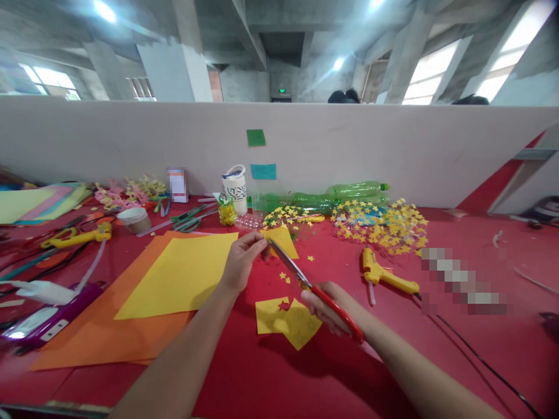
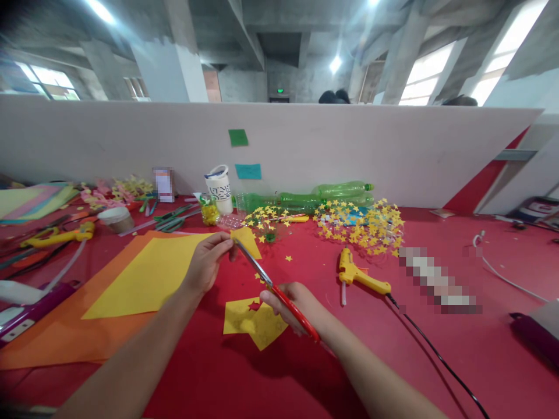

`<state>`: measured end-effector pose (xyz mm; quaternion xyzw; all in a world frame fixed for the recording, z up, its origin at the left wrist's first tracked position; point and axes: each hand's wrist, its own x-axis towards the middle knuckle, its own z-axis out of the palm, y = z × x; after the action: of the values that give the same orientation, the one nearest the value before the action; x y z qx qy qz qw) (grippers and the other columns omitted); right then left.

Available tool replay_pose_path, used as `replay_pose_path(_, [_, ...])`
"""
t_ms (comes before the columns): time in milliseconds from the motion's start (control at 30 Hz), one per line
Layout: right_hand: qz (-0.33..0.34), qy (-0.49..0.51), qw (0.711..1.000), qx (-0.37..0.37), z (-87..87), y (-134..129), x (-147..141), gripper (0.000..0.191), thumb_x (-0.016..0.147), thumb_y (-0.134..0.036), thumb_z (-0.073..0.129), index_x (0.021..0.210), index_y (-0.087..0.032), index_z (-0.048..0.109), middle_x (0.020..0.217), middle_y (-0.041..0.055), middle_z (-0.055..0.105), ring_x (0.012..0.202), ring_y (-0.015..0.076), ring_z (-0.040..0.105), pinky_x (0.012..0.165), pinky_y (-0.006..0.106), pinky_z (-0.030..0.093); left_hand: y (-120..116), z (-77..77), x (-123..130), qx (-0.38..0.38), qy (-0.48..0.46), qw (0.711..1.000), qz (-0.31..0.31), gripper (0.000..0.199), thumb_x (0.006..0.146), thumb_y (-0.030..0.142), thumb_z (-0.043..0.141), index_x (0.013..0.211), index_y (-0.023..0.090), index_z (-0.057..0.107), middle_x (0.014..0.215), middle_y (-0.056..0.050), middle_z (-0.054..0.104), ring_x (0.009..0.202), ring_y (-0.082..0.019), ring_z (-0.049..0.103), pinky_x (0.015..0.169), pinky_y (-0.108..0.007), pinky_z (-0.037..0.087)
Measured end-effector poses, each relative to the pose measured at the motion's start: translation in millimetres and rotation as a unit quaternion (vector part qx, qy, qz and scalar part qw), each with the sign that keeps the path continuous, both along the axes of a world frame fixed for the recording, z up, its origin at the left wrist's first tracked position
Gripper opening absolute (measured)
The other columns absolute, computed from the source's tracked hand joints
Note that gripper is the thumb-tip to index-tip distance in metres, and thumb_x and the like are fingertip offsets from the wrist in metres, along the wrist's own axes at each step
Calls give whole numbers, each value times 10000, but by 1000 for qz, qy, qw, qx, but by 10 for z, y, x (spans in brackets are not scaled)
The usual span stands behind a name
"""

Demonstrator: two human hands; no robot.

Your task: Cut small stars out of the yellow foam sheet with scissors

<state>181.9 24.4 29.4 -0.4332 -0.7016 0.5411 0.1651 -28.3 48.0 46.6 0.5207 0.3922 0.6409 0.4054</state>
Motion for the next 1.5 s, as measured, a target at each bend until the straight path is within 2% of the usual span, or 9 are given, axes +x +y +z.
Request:
replay_pose_path(367, [4,0,1000,-4,9,4,4,478,771,-619,383,637,-164,444,357,-79,322,273,45,314,304,154,249,4,-12,-9,0,-1,1000,-4,109,731,216,544,646,156,575,528,23,530,501,-94,458,543,-226,359])
replay_pose_path(567, [4,11,1000,-2,35,22,9,430,750,-562,478,601,-161,434,372,-75,334,272,44,318,286,151,238,16,-22,-23,4,3,1000,-6,106,735,207,541,648,155,574,525,26,525,503,-93,457,543,-224,358])
replay_pose_path(900, [8,-1,1000,-19,87,31,25,419,739,-548,502,585,-165,429,368,-80,319,259,44,317,283,152,254,35,-46,-62,16,14,1000,-17,127,751,191,535,636,147,565,522,25,518,499,-91,457,528,-223,349])
replay_pose_path(1500, [17,2,1000,-13,61,43,28,410,742,-546,498,604,-164,442,358,-81,318,258,50,320,288,153,228,30,-34,-75,13,19,1000,-17,150,755,191,519,623,142,571,514,15,536,496,-96,474,523,-228,365])
